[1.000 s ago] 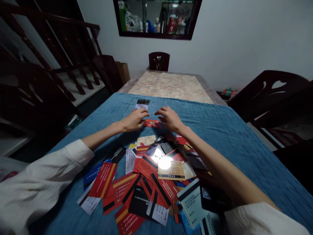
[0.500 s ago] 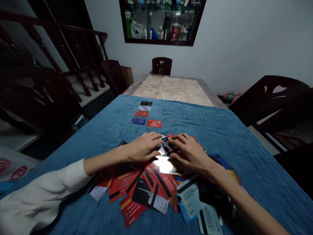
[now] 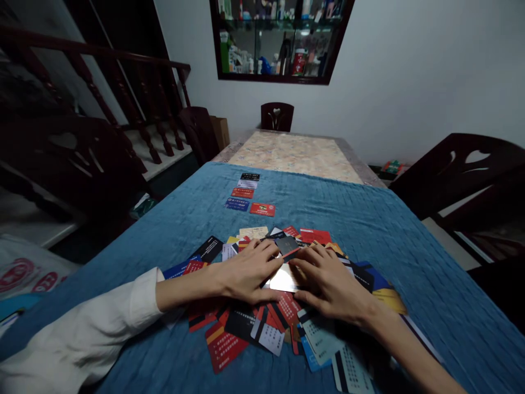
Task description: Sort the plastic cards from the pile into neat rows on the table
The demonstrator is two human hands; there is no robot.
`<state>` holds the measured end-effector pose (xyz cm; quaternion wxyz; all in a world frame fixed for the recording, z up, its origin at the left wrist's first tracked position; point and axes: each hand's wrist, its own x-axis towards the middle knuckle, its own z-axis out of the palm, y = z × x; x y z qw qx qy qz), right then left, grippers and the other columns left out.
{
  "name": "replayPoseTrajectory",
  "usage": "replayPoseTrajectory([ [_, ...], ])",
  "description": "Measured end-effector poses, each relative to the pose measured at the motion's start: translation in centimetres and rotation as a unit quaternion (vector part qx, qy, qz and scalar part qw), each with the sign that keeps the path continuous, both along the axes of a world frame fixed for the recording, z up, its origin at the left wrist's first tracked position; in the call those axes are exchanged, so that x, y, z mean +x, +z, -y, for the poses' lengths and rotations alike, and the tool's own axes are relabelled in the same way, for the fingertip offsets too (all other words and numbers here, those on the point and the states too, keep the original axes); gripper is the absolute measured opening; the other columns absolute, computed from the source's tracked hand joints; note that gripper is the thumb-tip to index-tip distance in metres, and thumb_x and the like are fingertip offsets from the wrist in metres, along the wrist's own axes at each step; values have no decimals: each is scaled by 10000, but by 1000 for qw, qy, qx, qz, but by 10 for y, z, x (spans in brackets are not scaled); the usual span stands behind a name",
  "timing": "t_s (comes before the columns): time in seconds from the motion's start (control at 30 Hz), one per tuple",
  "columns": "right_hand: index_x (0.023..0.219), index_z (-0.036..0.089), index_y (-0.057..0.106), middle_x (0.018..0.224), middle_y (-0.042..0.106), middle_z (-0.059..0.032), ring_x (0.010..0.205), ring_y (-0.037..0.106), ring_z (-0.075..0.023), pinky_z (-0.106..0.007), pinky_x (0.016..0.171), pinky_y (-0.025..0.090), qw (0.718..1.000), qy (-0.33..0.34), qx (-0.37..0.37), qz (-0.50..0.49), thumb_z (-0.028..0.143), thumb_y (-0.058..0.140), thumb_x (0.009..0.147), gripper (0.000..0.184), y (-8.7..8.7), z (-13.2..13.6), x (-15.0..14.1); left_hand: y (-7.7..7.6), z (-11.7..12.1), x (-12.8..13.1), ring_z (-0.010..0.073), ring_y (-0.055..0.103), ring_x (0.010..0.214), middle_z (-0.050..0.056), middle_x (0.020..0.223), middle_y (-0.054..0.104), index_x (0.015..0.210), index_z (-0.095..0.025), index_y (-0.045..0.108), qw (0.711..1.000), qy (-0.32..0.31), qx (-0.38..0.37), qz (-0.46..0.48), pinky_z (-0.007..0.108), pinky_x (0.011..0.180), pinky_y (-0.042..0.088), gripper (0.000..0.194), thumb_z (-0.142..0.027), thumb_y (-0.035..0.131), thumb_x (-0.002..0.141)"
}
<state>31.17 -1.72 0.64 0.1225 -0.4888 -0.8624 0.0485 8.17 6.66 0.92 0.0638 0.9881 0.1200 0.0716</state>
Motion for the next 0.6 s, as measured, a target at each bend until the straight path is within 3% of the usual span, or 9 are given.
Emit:
replayPoseTrajectory([
  [0.23,1180,231,661,1100,659,-138,963,600,-281,-444,826,496,1000,29,1,1,333,607,866,334,2,-1,-7,-2,4,1,309,526,1079,168,1143,588,1033,-119,630,1000,8,7,-7,481,939,445,370,-454,628,877],
  [0.43,1039,202,700,983,672,-122,878,615,-239,-399,779,492,998,57,3,-8,353,529,936,250,6,-2,-6,1,3,0,276,576,958,149,1021,636,934,-128,678,1000,-6,26,-6,445,897,457,310,-411,554,915],
  [0.6,1016,218,724,936,701,-106,837,637,-209,-350,743,505,998,47,-10,-43,345,452,994,302,10,-3,-3,7,-3,-1,235,603,893,102,920,688,948,-164,691,999,-36,7,27,395,860,448,224,-287,504,955],
])
